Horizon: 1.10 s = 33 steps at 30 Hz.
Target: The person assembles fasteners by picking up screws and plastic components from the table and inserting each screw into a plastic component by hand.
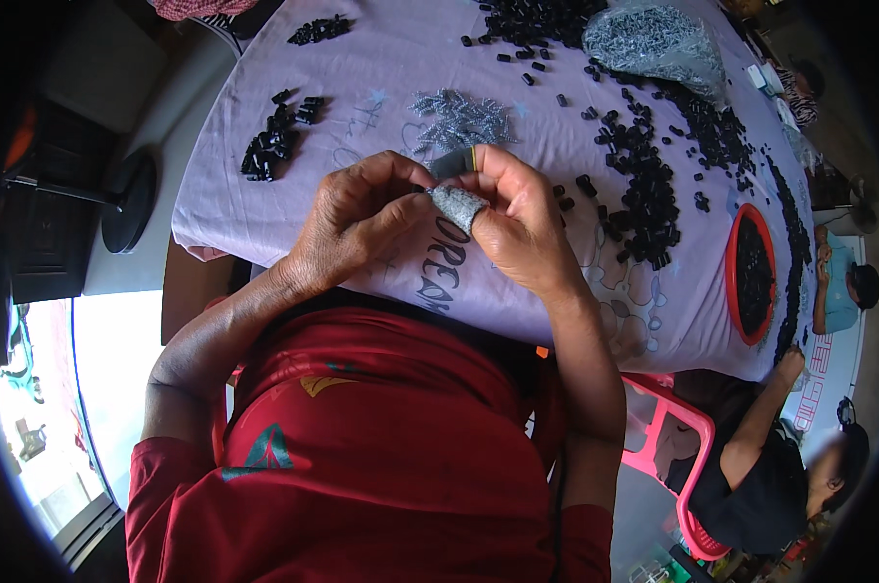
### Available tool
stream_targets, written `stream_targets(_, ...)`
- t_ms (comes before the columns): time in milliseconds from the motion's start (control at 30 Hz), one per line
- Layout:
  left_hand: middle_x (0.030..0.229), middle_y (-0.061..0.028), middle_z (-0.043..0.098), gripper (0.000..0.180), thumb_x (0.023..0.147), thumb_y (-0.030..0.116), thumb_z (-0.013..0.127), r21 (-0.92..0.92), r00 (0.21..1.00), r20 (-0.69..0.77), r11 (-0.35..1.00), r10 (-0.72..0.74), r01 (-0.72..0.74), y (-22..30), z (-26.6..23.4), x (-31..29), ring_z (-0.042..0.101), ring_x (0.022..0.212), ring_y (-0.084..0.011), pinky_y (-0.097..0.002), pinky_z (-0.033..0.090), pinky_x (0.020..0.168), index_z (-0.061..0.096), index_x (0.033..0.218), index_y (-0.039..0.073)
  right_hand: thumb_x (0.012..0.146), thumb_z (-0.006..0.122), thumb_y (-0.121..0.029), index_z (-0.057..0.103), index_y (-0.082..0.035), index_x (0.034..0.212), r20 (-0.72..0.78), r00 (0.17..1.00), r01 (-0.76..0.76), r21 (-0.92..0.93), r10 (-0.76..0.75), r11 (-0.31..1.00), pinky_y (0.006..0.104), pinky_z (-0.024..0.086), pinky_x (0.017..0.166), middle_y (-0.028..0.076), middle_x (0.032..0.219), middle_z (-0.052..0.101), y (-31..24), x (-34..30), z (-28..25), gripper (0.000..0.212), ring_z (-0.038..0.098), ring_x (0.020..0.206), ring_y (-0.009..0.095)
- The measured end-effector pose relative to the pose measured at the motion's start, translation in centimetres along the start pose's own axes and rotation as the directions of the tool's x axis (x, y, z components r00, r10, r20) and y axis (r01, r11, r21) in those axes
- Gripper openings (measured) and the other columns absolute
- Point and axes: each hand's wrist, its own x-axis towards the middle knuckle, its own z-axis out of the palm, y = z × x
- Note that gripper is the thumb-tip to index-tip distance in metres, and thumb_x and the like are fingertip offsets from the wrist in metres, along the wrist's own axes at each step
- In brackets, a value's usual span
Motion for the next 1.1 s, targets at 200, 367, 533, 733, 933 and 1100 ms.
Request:
stream_targets(200, 0.089, 0.0037, 0.061, 0.013, 0.102, 0.010, 0.064, 0.095, 0.992, 0.064, 0.990, -0.109, 0.103, 1.0, -0.5, -0.2, 0.054, 0.082, -0.0021, -0.0205, 0.046, 0.072, 0.063, 0.111, 0.002, 0.095, 0.061, 0.001, 0.065, -0.001, 0.112, 0.016, 1.000, 0.023, 0.002, -0.023, 1.000, 0.0206, 0.051, 0.080, 0.001, 0.098, 0.069, 0.3, 0.2, 0.1, 0.018, 0.062, 0.088, 0.004)
stream_targets(367, 0.074, 0.0006, 0.061, 0.012, 0.095, 0.009, 0.069, 0.101, 1.000, -0.019, 0.995, -0.014, 0.016, 0.0, 0.0, 0.1, 0.056, 0.069, -0.0049, -0.0234, 0.048, 0.064, 0.064, 0.104, 0.003, 0.092, 0.059, 0.005, 0.064, 0.000, 0.110, 0.010, 0.999, 0.045, -0.057, -0.044, 0.997, 0.0222, 0.051, 0.081, 0.001, 0.097, 0.068, 0.0, 0.0, 0.3, 0.019, 0.061, 0.089, 0.004)
stream_targets(533, 0.091, 0.0032, 0.062, 0.010, 0.102, 0.009, 0.063, -0.040, 0.998, 0.031, 0.998, -0.050, 0.051, 0.2, -0.1, 0.2, 0.056, 0.085, -0.0037, -0.0223, 0.048, 0.077, 0.064, 0.108, 0.002, 0.090, 0.060, 0.006, 0.062, 0.000, 0.106, -0.046, 0.985, 0.162, -0.120, -0.169, 0.979, 0.0222, 0.051, 0.080, 0.001, 0.096, 0.066, 0.5, -0.1, 0.7, 0.017, 0.061, 0.089, 0.005)
stream_targets(733, 0.088, 0.0035, 0.063, 0.010, 0.101, 0.008, 0.062, 0.065, 0.993, 0.022, 0.991, -0.119, 0.117, 0.5, -0.2, 0.3, 0.056, 0.079, -0.0030, -0.0213, 0.047, 0.070, 0.064, 0.108, 0.001, 0.086, 0.064, 0.006, 0.061, 0.000, 0.103, -0.096, 0.940, 0.279, -0.333, -0.327, 0.901, 0.0233, 0.051, 0.072, 0.003, 0.089, 0.064, 0.4, 0.0, 1.0, 0.018, 0.059, 0.079, 0.007)
stream_targets(933, 0.082, 0.0013, 0.062, 0.012, 0.100, 0.007, 0.060, 0.098, 0.989, -0.029, 0.985, -0.142, 0.145, 0.5, -0.6, 1.3, 0.054, 0.065, -0.0039, -0.0214, 0.046, 0.059, 0.063, 0.109, 0.000, 0.082, 0.067, 0.006, 0.062, 0.001, 0.103, -0.170, 0.937, 0.147, -0.603, -0.306, 0.784, 0.0302, 0.052, 0.064, 0.008, 0.085, 0.065, 1.2, 0.6, -0.8, 0.022, 0.062, 0.070, 0.016)
stream_targets(1100, 0.085, 0.0002, 0.064, 0.013, 0.101, 0.010, 0.062, 0.011, 0.984, 0.011, 0.984, -0.179, 0.179, 0.8, -0.9, 1.4, 0.056, 0.067, -0.0045, -0.0217, 0.048, 0.061, 0.064, 0.109, 0.001, 0.081, 0.069, 0.006, 0.064, 0.001, 0.105, -0.158, 0.915, 0.184, -0.657, -0.372, 0.731, 0.0300, 0.052, 0.065, 0.010, 0.089, 0.066, 1.8, 0.5, -0.6, 0.025, 0.064, 0.074, 0.019)
